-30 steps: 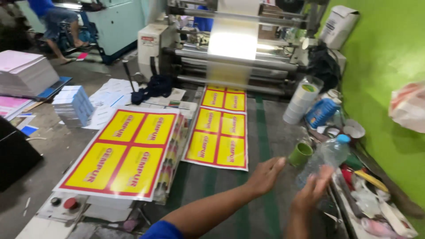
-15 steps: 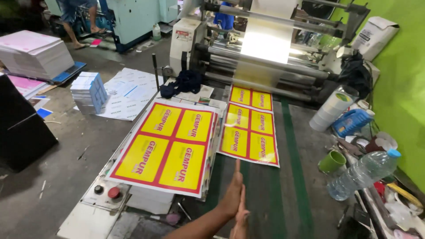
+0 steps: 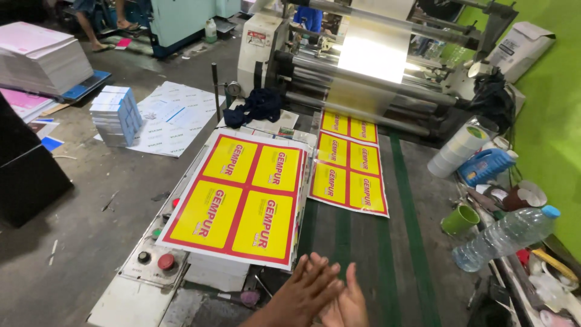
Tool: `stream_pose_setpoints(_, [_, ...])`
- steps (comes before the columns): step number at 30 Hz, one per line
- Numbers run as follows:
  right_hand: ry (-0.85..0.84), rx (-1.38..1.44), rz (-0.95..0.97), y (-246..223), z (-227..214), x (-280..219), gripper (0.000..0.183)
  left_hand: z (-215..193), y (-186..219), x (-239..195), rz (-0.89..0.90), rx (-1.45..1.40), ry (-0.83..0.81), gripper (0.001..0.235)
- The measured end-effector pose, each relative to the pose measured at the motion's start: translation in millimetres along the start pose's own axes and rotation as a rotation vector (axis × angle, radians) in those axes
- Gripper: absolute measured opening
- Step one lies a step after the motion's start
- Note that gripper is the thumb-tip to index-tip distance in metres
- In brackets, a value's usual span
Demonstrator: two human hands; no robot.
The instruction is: The recorder is organizing and stacking printed yellow and red sheets on a production table in a print shop.
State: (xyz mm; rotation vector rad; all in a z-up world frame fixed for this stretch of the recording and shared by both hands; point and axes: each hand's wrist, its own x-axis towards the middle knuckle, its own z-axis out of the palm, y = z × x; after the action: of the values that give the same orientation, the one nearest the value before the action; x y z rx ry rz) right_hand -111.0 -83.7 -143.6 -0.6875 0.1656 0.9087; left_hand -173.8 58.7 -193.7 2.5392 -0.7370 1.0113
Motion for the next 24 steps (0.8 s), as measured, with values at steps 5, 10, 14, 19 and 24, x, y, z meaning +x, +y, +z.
stream_pose_setpoints(5, [-0.770,-0.055,-0.052,-16,-49,-9,0.101,-19,-49,-23,-0.445,0.008,-0.137,0.086])
stream_pose_setpoints(10, [-0.490,-0.368,-0.227,-36,-126,1,0.099,-70,-82,-53,-0.636,0.333,-0.190,0.090])
stream_pose_setpoints(14, [-0.300,-0.343,-0.107,-38,-176,21,0.090,-64,-84,-92,-0.690,0.299,-0.410,0.098])
stream_pose_setpoints(19, [-0.288,-0.423,-0.055,-18,-204,41,0.082,-62,-81,-114,-0.534,0.432,-0.333,0.057])
stream_pose_setpoints(24, [0.095,-0.632,-0.117,20,-219,78,0.061,-79,-74,-93,-0.553,0.163,-0.156,0.039])
